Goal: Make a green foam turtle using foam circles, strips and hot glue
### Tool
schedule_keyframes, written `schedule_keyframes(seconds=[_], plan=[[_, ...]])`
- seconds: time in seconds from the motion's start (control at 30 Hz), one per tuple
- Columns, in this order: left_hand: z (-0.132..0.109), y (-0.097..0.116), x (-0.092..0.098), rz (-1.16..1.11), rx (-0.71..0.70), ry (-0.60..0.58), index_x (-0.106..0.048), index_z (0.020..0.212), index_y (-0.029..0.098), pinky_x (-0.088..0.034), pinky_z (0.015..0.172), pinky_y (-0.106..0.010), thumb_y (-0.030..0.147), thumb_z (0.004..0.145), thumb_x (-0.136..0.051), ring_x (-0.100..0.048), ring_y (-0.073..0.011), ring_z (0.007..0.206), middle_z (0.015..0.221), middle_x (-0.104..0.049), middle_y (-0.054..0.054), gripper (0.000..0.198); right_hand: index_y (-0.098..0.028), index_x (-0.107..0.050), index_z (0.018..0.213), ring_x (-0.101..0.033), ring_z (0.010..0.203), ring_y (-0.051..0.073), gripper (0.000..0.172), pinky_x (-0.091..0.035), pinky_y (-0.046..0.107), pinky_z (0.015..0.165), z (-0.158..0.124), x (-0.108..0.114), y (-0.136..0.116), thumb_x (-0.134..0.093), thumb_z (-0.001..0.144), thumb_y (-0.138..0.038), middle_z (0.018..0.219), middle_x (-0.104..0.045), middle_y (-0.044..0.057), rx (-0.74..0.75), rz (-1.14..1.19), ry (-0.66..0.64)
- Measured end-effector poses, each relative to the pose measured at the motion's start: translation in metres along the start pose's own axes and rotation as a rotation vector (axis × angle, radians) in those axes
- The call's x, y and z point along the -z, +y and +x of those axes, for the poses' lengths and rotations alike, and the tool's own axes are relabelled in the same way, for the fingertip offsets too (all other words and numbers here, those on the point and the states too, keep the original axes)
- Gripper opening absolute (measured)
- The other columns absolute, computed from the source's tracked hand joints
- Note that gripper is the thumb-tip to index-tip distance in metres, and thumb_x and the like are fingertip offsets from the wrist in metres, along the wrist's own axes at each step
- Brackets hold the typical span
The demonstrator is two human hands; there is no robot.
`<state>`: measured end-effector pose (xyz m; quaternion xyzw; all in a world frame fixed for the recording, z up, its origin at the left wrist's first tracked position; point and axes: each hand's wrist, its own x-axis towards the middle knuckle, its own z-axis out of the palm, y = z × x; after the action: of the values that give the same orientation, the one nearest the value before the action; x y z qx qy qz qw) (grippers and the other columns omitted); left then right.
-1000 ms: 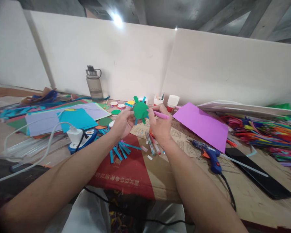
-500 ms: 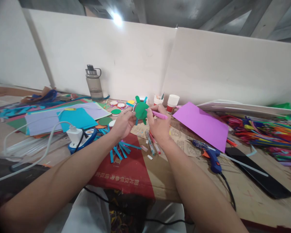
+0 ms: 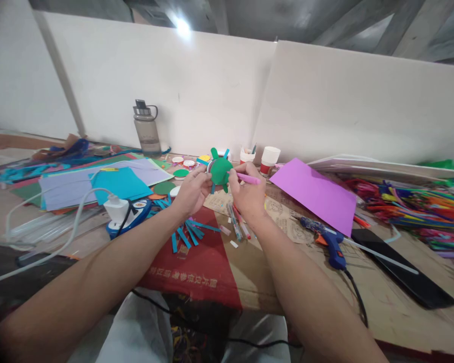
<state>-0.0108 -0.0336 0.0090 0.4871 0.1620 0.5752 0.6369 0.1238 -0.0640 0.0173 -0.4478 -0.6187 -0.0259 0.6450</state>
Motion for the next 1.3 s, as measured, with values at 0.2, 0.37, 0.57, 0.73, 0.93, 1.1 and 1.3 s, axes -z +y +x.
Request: schedule_keyframes(seconds=[0.2, 0.37, 0.57, 0.73, 0.93, 1.1, 1.3], plan=[[0.002, -0.001, 0.003, -0.002, 0.003, 0.006, -0.044, 0.073, 0.020, -0.054, 0.078, -0.029, 0.024, 0.070, -0.065, -0.063, -0.0114, 0.071, 0.069, -0.059, 0.004, 0.021, -0.022, -0.055, 0.066, -0.056, 0.067, 0.016, 0.016, -0.042, 0.031, 0.064, 0.000, 0.000, 0.002, -0.058, 0.081, -0.023, 0.066, -0.059, -0.002, -0.028, -0.014, -0.018], [0.002, 0.000, 0.003, -0.016, -0.002, 0.009, -0.045, 0.072, 0.019, -0.054, 0.080, -0.030, 0.023, 0.069, -0.065, -0.065, -0.0130, 0.076, 0.069, -0.059, 0.003, 0.020, -0.022, -0.054, 0.064, -0.055, 0.064, 0.016, 0.017, -0.041, 0.031, 0.062, 0.001, -0.001, 0.004, -0.058, 0.080, -0.023, 0.064, -0.058, -0.002, -0.047, -0.023, -0.022], [0.002, 0.000, 0.002, -0.034, 0.008, 0.030, -0.045, 0.071, 0.019, -0.055, 0.078, -0.030, 0.021, 0.069, -0.065, -0.064, -0.0125, 0.073, 0.068, -0.059, 0.003, 0.020, -0.022, -0.054, 0.065, -0.055, 0.063, 0.015, 0.016, -0.041, 0.031, 0.062, 0.001, -0.001, 0.006, -0.059, 0.080, -0.022, 0.063, -0.058, -0.002, -0.056, -0.026, -0.029], [0.003, -0.001, 0.003, -0.044, 0.022, 0.028, -0.046, 0.073, 0.019, -0.055, 0.078, -0.031, 0.021, 0.068, -0.064, -0.065, -0.0130, 0.073, 0.070, -0.061, 0.002, 0.020, -0.022, -0.055, 0.065, -0.056, 0.064, 0.015, 0.016, -0.042, 0.031, 0.062, 0.001, 0.001, 0.004, -0.059, 0.080, -0.021, 0.064, -0.059, -0.002, -0.045, -0.006, -0.029], [0.004, -0.001, 0.003, -0.062, 0.034, 0.020, -0.044, 0.071, 0.019, -0.055, 0.076, -0.031, 0.018, 0.070, -0.063, -0.061, -0.0109, 0.063, 0.065, -0.057, 0.004, 0.018, -0.022, -0.056, 0.067, -0.058, 0.066, 0.016, 0.017, -0.045, 0.031, 0.062, 0.002, 0.002, -0.001, -0.060, 0.083, -0.023, 0.067, -0.060, -0.001, -0.042, 0.130, -0.032], [0.004, 0.000, 0.002, -0.057, 0.024, 0.034, -0.042, 0.069, 0.019, -0.055, 0.074, -0.029, 0.016, 0.071, -0.062, -0.056, -0.0083, 0.058, 0.065, -0.054, 0.004, 0.020, -0.022, -0.058, 0.070, -0.058, 0.066, 0.015, 0.014, -0.046, 0.031, 0.064, -0.001, 0.002, -0.005, -0.060, 0.084, -0.023, 0.068, -0.062, -0.001, 0.006, 0.121, -0.086], [0.005, -0.001, 0.003, -0.038, 0.041, 0.050, -0.044, 0.070, 0.019, -0.054, 0.072, -0.027, 0.017, 0.072, -0.063, -0.051, -0.0074, 0.055, 0.061, -0.049, 0.006, 0.019, -0.021, -0.058, 0.071, -0.057, 0.067, 0.015, 0.013, -0.045, 0.031, 0.065, -0.002, 0.001, -0.007, -0.060, 0.084, -0.023, 0.069, -0.061, -0.002, 0.023, 0.121, -0.093]])
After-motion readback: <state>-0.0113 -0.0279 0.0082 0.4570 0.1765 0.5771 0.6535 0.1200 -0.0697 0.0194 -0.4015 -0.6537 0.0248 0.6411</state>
